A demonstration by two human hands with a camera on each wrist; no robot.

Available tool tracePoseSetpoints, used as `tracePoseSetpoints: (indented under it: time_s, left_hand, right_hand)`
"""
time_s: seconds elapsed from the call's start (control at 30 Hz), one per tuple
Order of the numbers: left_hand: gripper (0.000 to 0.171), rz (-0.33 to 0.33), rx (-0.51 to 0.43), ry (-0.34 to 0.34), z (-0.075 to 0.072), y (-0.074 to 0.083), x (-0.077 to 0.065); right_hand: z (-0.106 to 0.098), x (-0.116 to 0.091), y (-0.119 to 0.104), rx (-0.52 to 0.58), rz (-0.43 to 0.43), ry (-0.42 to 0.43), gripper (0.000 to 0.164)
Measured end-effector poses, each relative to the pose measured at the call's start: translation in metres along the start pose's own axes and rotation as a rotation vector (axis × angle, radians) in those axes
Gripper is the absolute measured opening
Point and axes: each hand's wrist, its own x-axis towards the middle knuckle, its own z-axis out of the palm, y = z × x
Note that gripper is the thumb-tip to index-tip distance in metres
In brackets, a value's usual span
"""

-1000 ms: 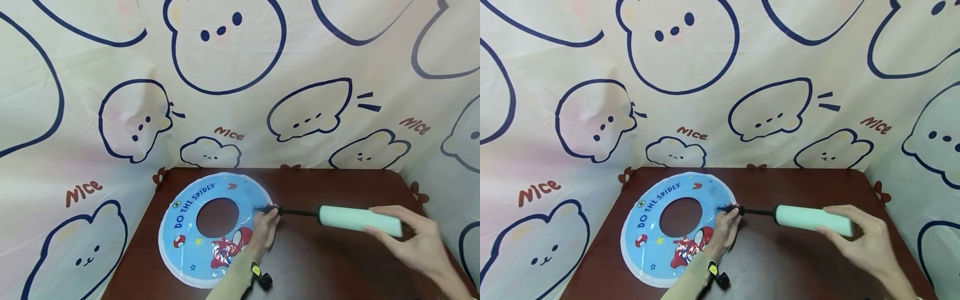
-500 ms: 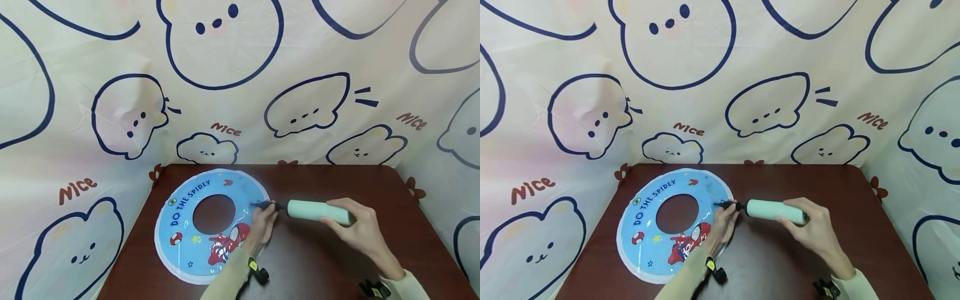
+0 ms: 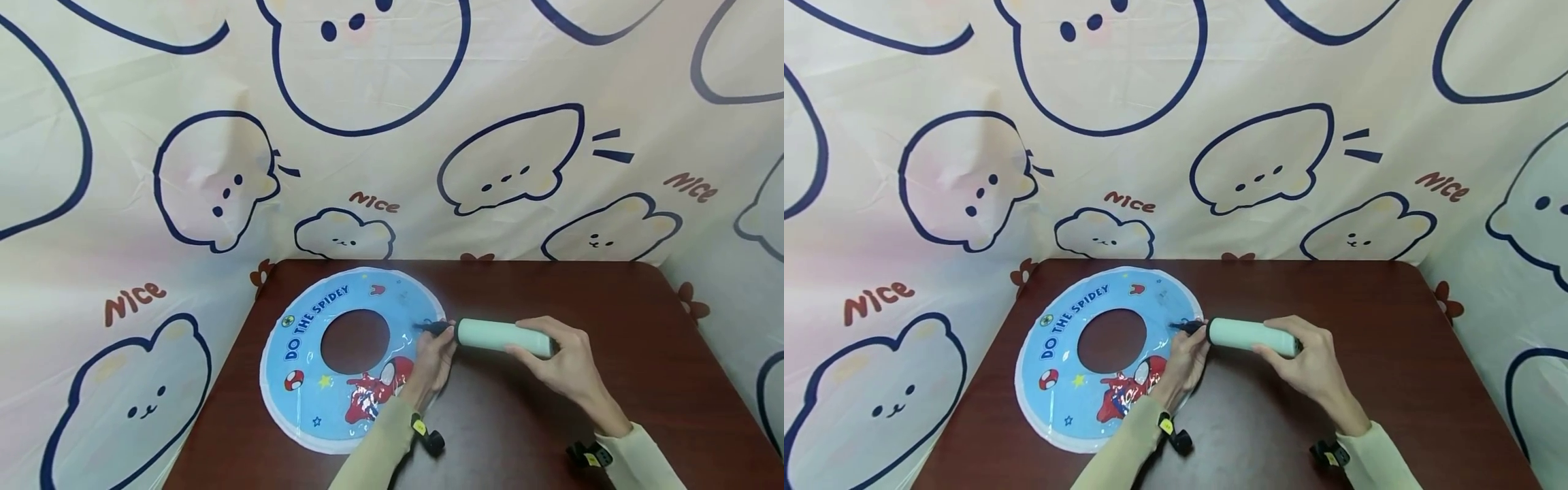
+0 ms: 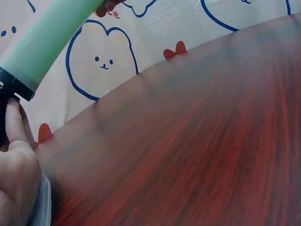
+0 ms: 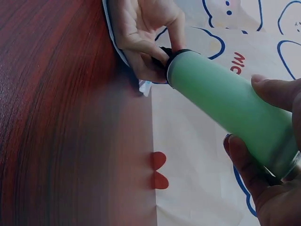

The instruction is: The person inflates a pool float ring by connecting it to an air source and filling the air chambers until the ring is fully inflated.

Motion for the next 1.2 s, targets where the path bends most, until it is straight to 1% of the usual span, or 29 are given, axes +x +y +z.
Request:
tracePoseSetpoints:
  time_s: [0.1, 0.27, 0.37, 0.57, 0.7, 0.77, 0.83, 1.0, 1.07, 1.1, 1.13, 1.17, 1.2]
  left_hand:
    - [0.043, -0.004, -0.004, -0.004, 0.001, -0.001, 0.001]
    - [0.04, 0.008, -0.024, -0.014, 0.001, -0.002, 0.0]
    - [0.039, 0.006, -0.024, -0.012, 0.001, -0.002, 0.0]
    - [0.03, 0.0, -0.009, -0.021, 0.0, -0.002, 0.001]
    - [0.029, 0.005, -0.006, -0.029, 0.001, -0.002, 0.002]
    - [0.03, 0.002, -0.011, -0.031, 0.001, -0.002, 0.002]
    - [0.03, -0.005, -0.02, -0.03, 0.001, -0.002, 0.002]
    - [0.025, -0.013, -0.059, -0.021, 0.003, 0.0, 0.002]
    - [0.025, -0.016, -0.062, -0.011, 0.004, 0.003, 0.001]
    - [0.026, -0.019, -0.057, -0.007, 0.004, 0.004, 0.0]
    - [0.027, -0.027, -0.053, -0.006, 0.005, 0.003, -0.001]
    - [0.029, -0.036, -0.047, -0.005, 0.006, 0.003, -0.001]
    - [0.034, -0.045, -0.045, -0.014, 0.007, 0.001, -0.001]
  right_hand:
    - [-0.006, -0.002, -0.003, -0.001, 0.018, 0.001, 0.048]
    - [-0.027, -0.005, -0.007, -0.015, 0.067, 0.005, 0.051]
    - [-0.04, -0.007, -0.01, -0.022, 0.061, 0.01, 0.053]
    - [-0.061, -0.012, -0.016, -0.033, 0.055, 0.018, 0.056]
    - [-0.075, -0.015, -0.02, -0.04, 0.043, 0.025, 0.058]
    - [-0.081, -0.016, -0.022, -0.04, 0.02, 0.038, 0.059]
    - [-0.089, -0.017, -0.024, -0.042, 0.021, 0.041, 0.06]
    - [-0.116, -0.02, -0.029, -0.036, 0.08, 0.061, 0.062]
    - [-0.125, -0.021, -0.03, -0.049, 0.085, 0.067, 0.063]
    - [-0.127, -0.021, -0.031, -0.054, 0.089, 0.065, 0.064]
    - [-0.128, -0.022, -0.03, -0.061, 0.074, 0.066, 0.065]
    - [-0.125, -0.023, -0.03, -0.069, 0.06, 0.062, 0.066]
    - [-0.12, -0.024, -0.028, -0.08, 0.044, 0.054, 0.066]
